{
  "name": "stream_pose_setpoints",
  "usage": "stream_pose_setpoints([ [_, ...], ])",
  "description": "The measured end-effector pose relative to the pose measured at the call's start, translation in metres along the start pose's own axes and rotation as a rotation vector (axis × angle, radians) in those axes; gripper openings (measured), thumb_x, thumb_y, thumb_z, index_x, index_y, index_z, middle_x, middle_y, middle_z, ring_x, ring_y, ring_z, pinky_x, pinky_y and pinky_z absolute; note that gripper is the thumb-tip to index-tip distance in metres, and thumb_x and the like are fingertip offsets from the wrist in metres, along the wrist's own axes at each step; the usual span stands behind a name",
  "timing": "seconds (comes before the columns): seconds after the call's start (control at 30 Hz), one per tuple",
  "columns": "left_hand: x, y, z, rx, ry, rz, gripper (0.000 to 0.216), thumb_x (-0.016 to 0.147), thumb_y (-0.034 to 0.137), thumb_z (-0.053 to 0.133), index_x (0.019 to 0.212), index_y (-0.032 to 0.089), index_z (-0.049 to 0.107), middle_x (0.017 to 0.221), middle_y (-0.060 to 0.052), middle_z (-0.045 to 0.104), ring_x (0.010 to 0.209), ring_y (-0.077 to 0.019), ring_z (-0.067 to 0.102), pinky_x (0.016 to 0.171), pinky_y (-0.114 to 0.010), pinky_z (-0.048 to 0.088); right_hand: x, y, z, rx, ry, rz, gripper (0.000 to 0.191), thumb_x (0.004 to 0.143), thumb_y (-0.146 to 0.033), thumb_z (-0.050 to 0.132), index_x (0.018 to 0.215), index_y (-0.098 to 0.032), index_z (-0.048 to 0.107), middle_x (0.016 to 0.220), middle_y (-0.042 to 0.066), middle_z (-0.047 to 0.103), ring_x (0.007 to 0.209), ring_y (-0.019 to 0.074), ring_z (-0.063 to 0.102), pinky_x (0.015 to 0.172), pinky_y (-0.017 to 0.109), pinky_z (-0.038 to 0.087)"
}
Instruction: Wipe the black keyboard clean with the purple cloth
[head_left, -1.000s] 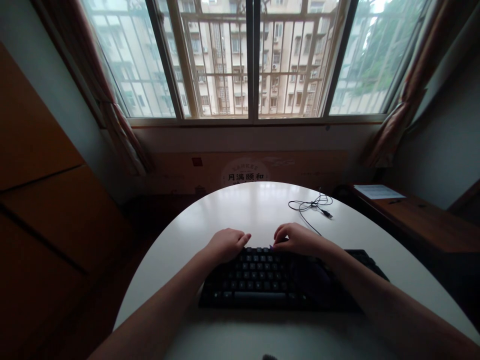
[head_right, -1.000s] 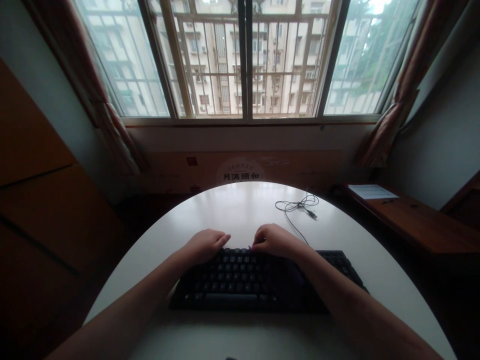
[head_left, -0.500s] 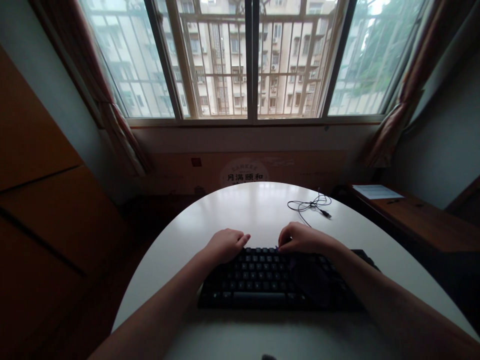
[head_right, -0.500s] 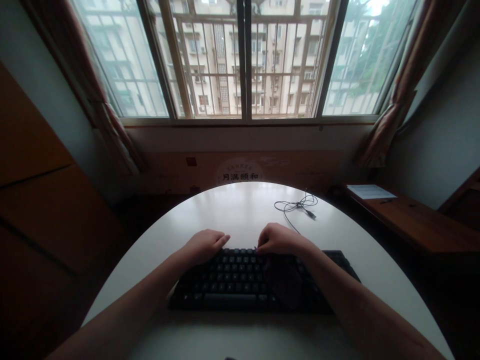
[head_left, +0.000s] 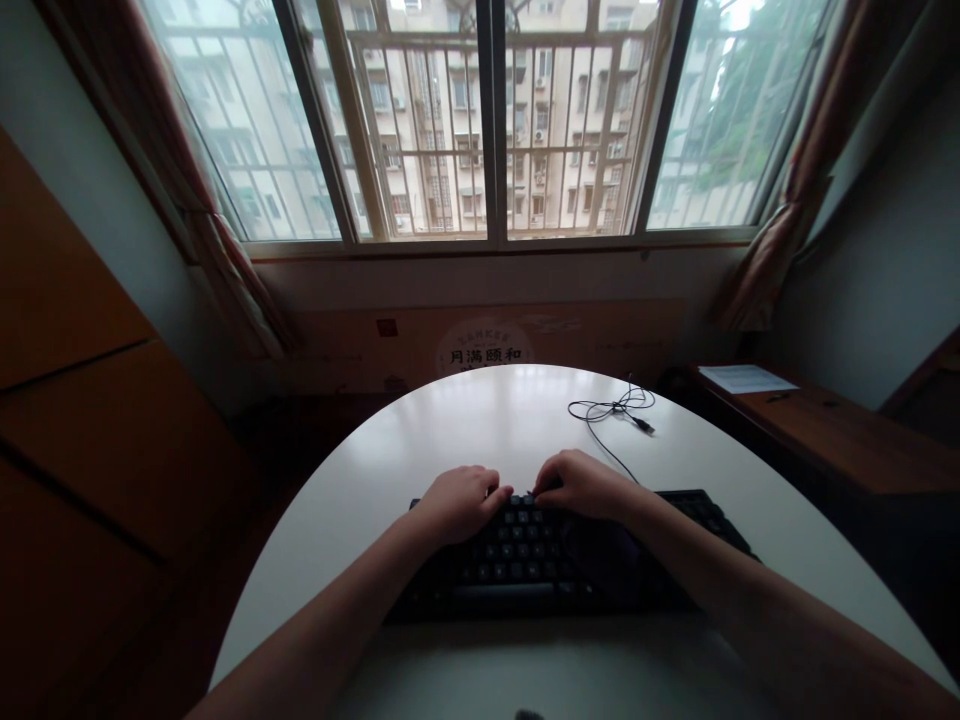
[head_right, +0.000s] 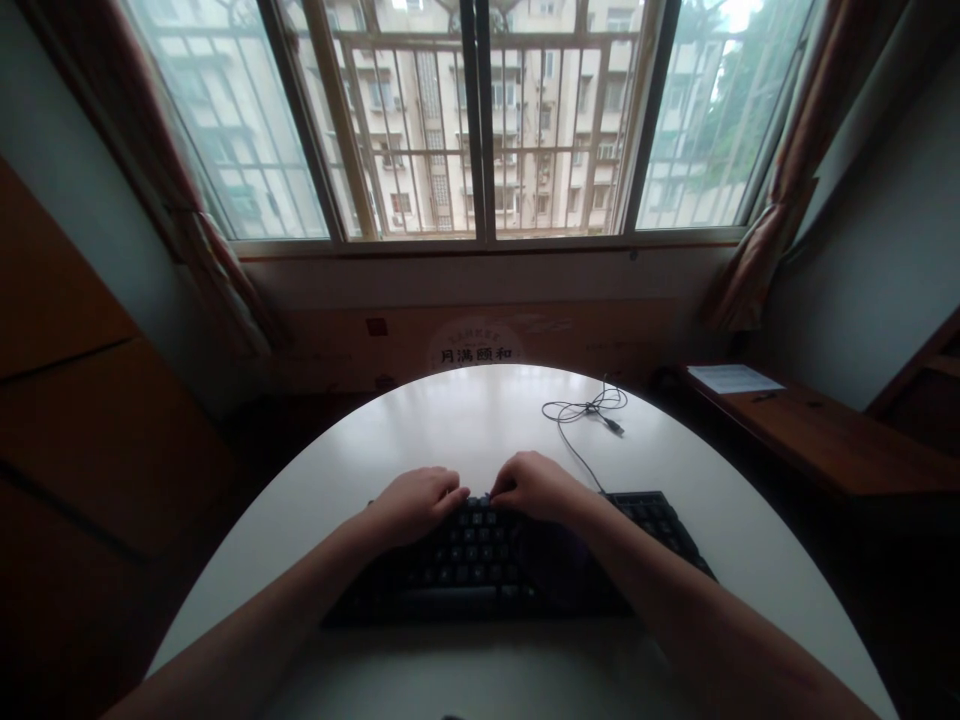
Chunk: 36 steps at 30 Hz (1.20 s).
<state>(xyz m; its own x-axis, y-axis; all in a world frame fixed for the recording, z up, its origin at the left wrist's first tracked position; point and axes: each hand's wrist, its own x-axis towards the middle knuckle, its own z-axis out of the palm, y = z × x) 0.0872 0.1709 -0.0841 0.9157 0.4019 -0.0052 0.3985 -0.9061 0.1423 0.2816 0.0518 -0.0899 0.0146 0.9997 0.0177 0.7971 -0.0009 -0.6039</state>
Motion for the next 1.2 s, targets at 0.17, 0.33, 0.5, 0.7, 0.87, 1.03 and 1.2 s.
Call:
stream_pose_setpoints([
  [0.17, 0.001, 0.0, 0.0, -0.006, -0.021, -0.032, 0.049, 0.094, 0.053, 0.032, 0.078, 0.02, 0.065, 0.087, -0.008, 0.07, 0.077, -0.0233, 0.062, 0.062, -0.032, 0.041, -0.002, 0.0, -0.014, -0.067, -0.069, 0.078, 0.022, 0.071, -0.033, 0.068, 0.085, -0.02, 0.079, 0.078, 0.003, 0.075, 0.07, 0.0182, 0.065, 0.062, 0.024, 0.044],
  [0.33, 0.002, 0.0, 0.002, 0.024, 0.009, -0.033, 0.046, 0.093, 0.052, 0.034, 0.078, 0.021, 0.064, 0.085, -0.007, 0.07, 0.075, -0.0227, 0.062, 0.061, -0.031, 0.04, -0.002, 0.005, -0.013, 0.08, -0.075, 0.113, 0.021, 0.069, -0.031, 0.07, 0.082, -0.017, 0.079, 0.078, 0.003, 0.075, 0.071, 0.0179, 0.066, 0.065, 0.024, 0.045],
  [0.5, 0.003, 0.0, 0.004, 0.014, 0.01, -0.023, 0.047, 0.093, 0.052, 0.033, 0.078, 0.021, 0.064, 0.084, -0.007, 0.07, 0.075, -0.0222, 0.062, 0.061, -0.031, 0.04, -0.003, 0.014, -0.008, 0.288, -0.072, 0.18, 0.026, 0.067, -0.034, 0.073, 0.082, -0.015, 0.078, 0.079, 0.005, 0.075, 0.075, 0.0188, 0.066, 0.066, 0.024, 0.046],
  [0.7, 0.003, -0.002, 0.006, 0.012, 0.024, -0.025, 0.048, 0.093, 0.053, 0.033, 0.077, 0.021, 0.064, 0.084, -0.007, 0.069, 0.073, -0.0221, 0.061, 0.06, -0.031, 0.038, 0.001, 0.019, 0.004, 0.332, -0.014, 0.151, 0.026, 0.066, -0.036, 0.074, 0.08, -0.014, 0.077, 0.076, 0.006, 0.074, 0.072, 0.0183, 0.065, 0.063, 0.024, 0.047],
  [0.87, 0.002, -0.001, 0.003, 0.011, 0.018, -0.033, 0.048, 0.093, 0.052, 0.033, 0.076, 0.021, 0.064, 0.084, -0.007, 0.07, 0.073, -0.0217, 0.061, 0.06, -0.031, 0.039, 0.005, 0.015, 0.01, 0.246, 0.008, 0.067, 0.025, 0.071, -0.035, 0.071, 0.084, -0.014, 0.078, 0.079, 0.005, 0.075, 0.073, 0.0183, 0.065, 0.065, 0.024, 0.047],
  [1.03, 0.001, -0.002, 0.002, 0.011, 0.009, -0.024, 0.048, 0.094, 0.052, 0.032, 0.076, 0.02, 0.064, 0.083, -0.007, 0.069, 0.073, -0.0212, 0.061, 0.06, -0.03, 0.038, 0.0, 0.009, -0.004, 0.063, -0.058, -0.018, 0.024, 0.073, -0.033, 0.07, 0.092, -0.021, 0.079, 0.085, 0.004, 0.076, 0.074, 0.0181, 0.066, 0.072, 0.025, 0.047],
  [1.2, 0.002, -0.001, 0.002, 0.005, 0.014, -0.03, 0.047, 0.094, 0.051, 0.033, 0.075, 0.02, 0.063, 0.082, -0.006, 0.069, 0.072, -0.0208, 0.061, 0.058, -0.03, 0.037, -0.003, 0.008, -0.014, 0.03, -0.116, -0.051, 0.026, 0.075, -0.03, 0.067, 0.097, -0.023, 0.078, 0.088, 0.002, 0.076, 0.076, 0.0178, 0.067, 0.071, 0.024, 0.047],
])
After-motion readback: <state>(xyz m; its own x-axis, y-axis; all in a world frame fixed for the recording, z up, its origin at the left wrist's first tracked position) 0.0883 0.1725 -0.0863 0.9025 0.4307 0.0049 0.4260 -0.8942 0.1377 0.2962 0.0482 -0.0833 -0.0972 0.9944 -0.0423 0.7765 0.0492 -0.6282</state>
